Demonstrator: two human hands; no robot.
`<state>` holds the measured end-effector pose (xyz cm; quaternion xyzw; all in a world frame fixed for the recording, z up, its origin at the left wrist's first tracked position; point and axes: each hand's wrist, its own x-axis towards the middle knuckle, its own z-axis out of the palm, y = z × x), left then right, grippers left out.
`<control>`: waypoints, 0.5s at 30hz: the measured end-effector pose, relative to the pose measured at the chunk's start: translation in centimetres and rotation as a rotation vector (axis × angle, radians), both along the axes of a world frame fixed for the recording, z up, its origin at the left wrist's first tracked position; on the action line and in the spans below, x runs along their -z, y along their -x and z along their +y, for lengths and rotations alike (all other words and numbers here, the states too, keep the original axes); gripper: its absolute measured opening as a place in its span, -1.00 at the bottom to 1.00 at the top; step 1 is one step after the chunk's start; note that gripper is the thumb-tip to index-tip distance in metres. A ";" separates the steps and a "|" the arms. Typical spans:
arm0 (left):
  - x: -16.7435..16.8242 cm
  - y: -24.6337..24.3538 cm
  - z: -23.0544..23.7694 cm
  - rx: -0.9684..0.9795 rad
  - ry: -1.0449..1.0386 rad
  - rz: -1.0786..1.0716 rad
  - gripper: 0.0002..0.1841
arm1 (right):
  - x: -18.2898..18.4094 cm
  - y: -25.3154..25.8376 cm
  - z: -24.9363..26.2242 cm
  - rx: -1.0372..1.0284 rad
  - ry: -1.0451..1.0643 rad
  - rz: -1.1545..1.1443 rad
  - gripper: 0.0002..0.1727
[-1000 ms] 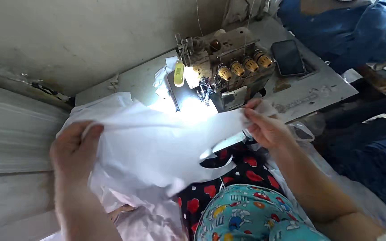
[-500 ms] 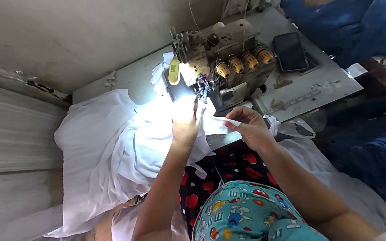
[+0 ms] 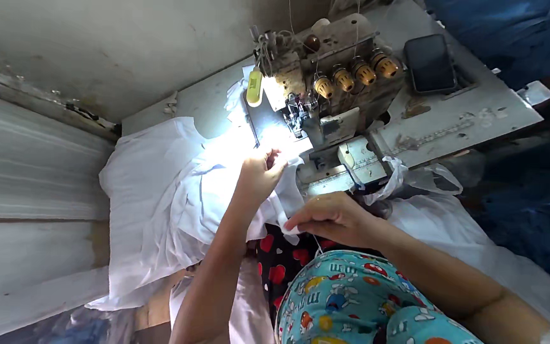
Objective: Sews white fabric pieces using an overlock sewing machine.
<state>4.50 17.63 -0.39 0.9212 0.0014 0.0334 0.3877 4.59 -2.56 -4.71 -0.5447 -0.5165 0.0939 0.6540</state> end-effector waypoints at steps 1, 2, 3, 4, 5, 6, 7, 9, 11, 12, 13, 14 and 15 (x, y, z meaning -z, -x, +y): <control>-0.4 0.3 0.1 -0.005 0.050 0.061 -0.90 | 0.0 0.2 0.4 -0.014 -0.020 -0.048 -0.75; -0.8 0.6 0.1 -0.015 0.116 0.108 -0.88 | 0.0 0.2 0.7 -0.008 -0.047 -0.065 -0.76; -1.0 1.0 -0.1 -0.022 0.202 0.127 -0.87 | 0.1 0.2 0.9 0.025 -0.074 -0.055 -0.76; -1.2 1.5 -0.4 -0.026 0.286 0.129 -0.89 | 0.2 0.1 1.1 0.085 -0.096 -0.022 -0.76; -1.4 2.1 -0.7 -0.018 0.356 0.114 -0.95 | 0.3 0.0 1.2 0.165 -0.110 0.034 -0.78; -1.3 2.7 -1.0 -0.004 0.409 0.090 -0.99 | 0.5 -0.4 1.3 0.252 -0.115 0.092 -0.82; -1.1 3.2 -1.2 0.010 0.443 0.068 -0.96 | 0.7 -0.8 1.3 0.331 -0.111 0.144 -0.86; -0.6 4.0 -1.5 0.042 0.473 0.043 -0.88 | 0.8 -1.6 1.3 0.439 -0.073 0.233 -0.90; 0.0 4.6 -1.6 0.070 0.486 0.040 -0.84 | 1.0 -1.9 1.4 0.492 -0.026 0.320 -0.90; 0.2 4.7 -1.7 0.071 0.503 0.026 -0.84 | 1.1 -1.9 1.4 0.485 -0.017 0.359 -0.87; 0.3 4.8 -1.8 0.062 0.513 0.003 -0.84 | 1.3 -2.0 1.5 0.455 -0.015 0.400 -0.85; 0.5 4.9 -1.9 0.042 0.516 -0.024 -0.88 | 1.6 -2.0 1.5 0.405 -0.011 0.450 -0.85; 0.5 4.9 -1.9 0.021 0.514 -0.048 -0.94 | 1.7 -2.0 1.5 0.342 0.005 0.500 -0.88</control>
